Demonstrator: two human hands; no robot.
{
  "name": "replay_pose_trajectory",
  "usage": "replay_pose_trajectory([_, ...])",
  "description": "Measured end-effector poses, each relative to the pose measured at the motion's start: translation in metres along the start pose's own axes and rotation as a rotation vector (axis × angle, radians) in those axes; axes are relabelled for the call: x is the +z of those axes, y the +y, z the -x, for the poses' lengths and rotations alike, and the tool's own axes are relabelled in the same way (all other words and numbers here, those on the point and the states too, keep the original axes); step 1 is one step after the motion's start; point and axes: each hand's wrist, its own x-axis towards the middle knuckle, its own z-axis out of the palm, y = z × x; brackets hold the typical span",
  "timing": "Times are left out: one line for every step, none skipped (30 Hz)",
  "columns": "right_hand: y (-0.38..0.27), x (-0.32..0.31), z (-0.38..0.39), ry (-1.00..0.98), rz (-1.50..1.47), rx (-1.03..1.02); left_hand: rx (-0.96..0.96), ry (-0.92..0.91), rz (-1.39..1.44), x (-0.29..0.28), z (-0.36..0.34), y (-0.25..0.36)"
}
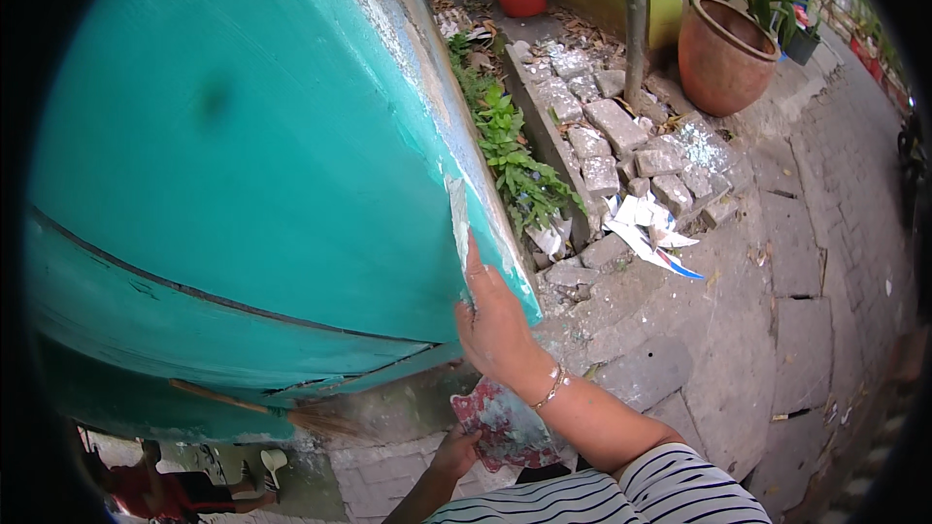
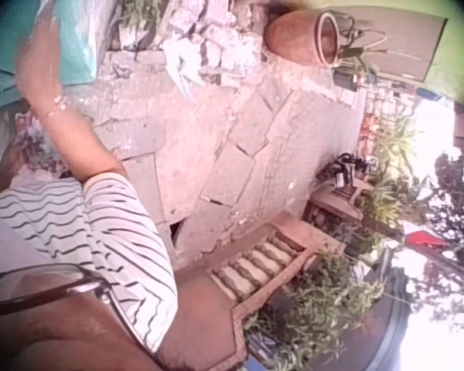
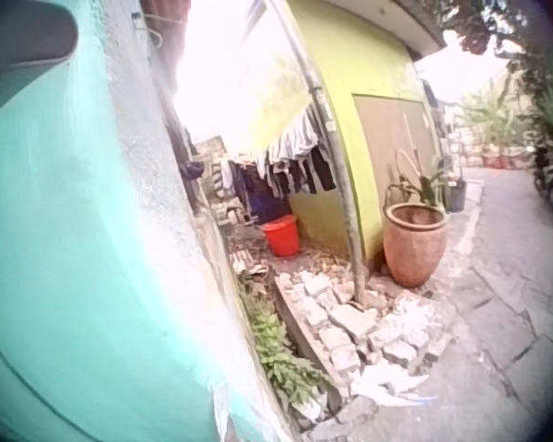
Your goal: The person applies white filler material to a green wall using a putty knife while holding a tray of material by hand.
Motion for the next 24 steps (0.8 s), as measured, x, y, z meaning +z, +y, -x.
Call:
replay_pose_trajectory([0.005, 0.002, 0.006, 0.015, -0.012, -0.012, -0.021, -0.019, 0.013, -0.003, 0.002, -0.003])
replay_pose_trajectory([0.01, 0.001, 0.014, 0.031, -0.023, -0.025, -0.027, -0.017, 0.016, -0.008, 0.003, -0.01])
replay_pose_trajectory([0.01, -0.005, 0.019, -0.001, -0.005, -0.013, -0.026, -0.015, 0.011, -0.015, 0.003, -0.012])
replay_pose_trajectory([0.01, -0.015, 0.024, -0.032, 0.01, -0.009, -0.017, -0.015, 0.003, -0.017, 0.004, -0.009])
replay_pose_trajectory([0.012, -0.028, 0.029, -0.062, 0.026, -0.005, 0.003, -0.019, 0.01, -0.019, 0.006, -0.005])
replay_pose_trajectory([0.024, -0.044, 0.033, -0.071, -0.055, -0.049, 0.023, -0.023, 0.019, -0.018, 0.009, -0.002])
replay_pose_trajectory([0.026, -0.061, 0.034, -0.085, -0.209, -0.002, 0.041, -0.029, 0.032, -0.017, 0.01, 0.0])
replay_pose_trajectory([0.03, -0.075, 0.035, -0.098, -0.367, 0.05, 0.052, -0.024, 0.023, -0.019, 0.014, 0.002])
replay_pose_trajectory([0.017, -0.093, 0.033, -0.115, -0.598, 0.196, 0.06, -0.017, 0.017, -0.026, 0.018, 0.006])
replay_pose_trajectory([0.003, -0.107, 0.029, -0.125, -0.822, 0.346, 0.064, -0.017, 0.01, -0.028, 0.019, 0.008])
replay_pose_trajectory([-0.007, -0.113, 0.023, -0.065, -0.999, 0.302, 0.062, -0.001, 0.009, -0.023, 0.022, 0.011])
replay_pose_trajectory([-0.015, -0.116, 0.012, -0.005, -1.179, 0.249, 0.082, 0.012, 0.0, -0.02, 0.023, 0.01])
replay_pose_trajectory([-0.02, -0.119, -0.004, -0.071, -1.258, 0.205, 0.101, 0.027, -0.013, -0.018, 0.024, 0.01])
replay_pose_trajectory([-0.016, -0.114, -0.022, -0.148, -1.356, 0.217, 0.121, 0.042, -0.025, -0.017, 0.025, 0.01])
replay_pose_trajectory([-0.002, -0.102, -0.041, -0.227, -1.457, 0.23, 0.122, 0.038, -0.021, -0.017, 0.026, 0.011])
replay_pose_trajectory([0.006, -0.092, -0.056, -0.301, -1.548, 0.24, 0.118, 0.024, -0.018, -0.013, 0.025, 0.011])
replay_pose_trajectory([0.013, -0.077, -0.067, -0.356, -1.474, 0.358, 0.113, 0.023, -0.014, -0.015, 0.027, 0.011])
replay_pose_trajectory([0.013, -0.062, -0.075, -0.415, -1.393, 0.472, 0.107, 0.02, -0.002, -0.016, 0.03, 0.011])
replay_pose_trajectory([0.01, -0.051, -0.071, -0.411, -1.369, 0.547, 0.1, 0.015, 0.01, -0.017, 0.032, 0.012])
replay_pose_trajectory([0.013, -0.05, -0.061, -0.416, -1.307, 0.589, 0.093, 0.008, 0.022, -0.018, 0.033, 0.012])
replay_pose_trajectory([0.02, -0.051, -0.051, -0.429, -1.241, 0.632, 0.099, 0.035, 0.012, -0.019, 0.036, 0.013])
replay_pose_trajectory([0.026, -0.054, -0.039, -0.436, -1.168, 0.674, 0.101, 0.055, 0.004, -0.021, 0.038, 0.013])
replay_pose_trajectory([0.036, -0.051, -0.024, -0.391, -1.114, 0.717, 0.103, 0.075, -0.004, -0.022, 0.038, 0.012])
replay_pose_trajectory([0.046, -0.049, -0.007, -0.341, -1.055, 0.758, 0.112, 0.042, 0.015, -0.022, 0.037, 0.011])
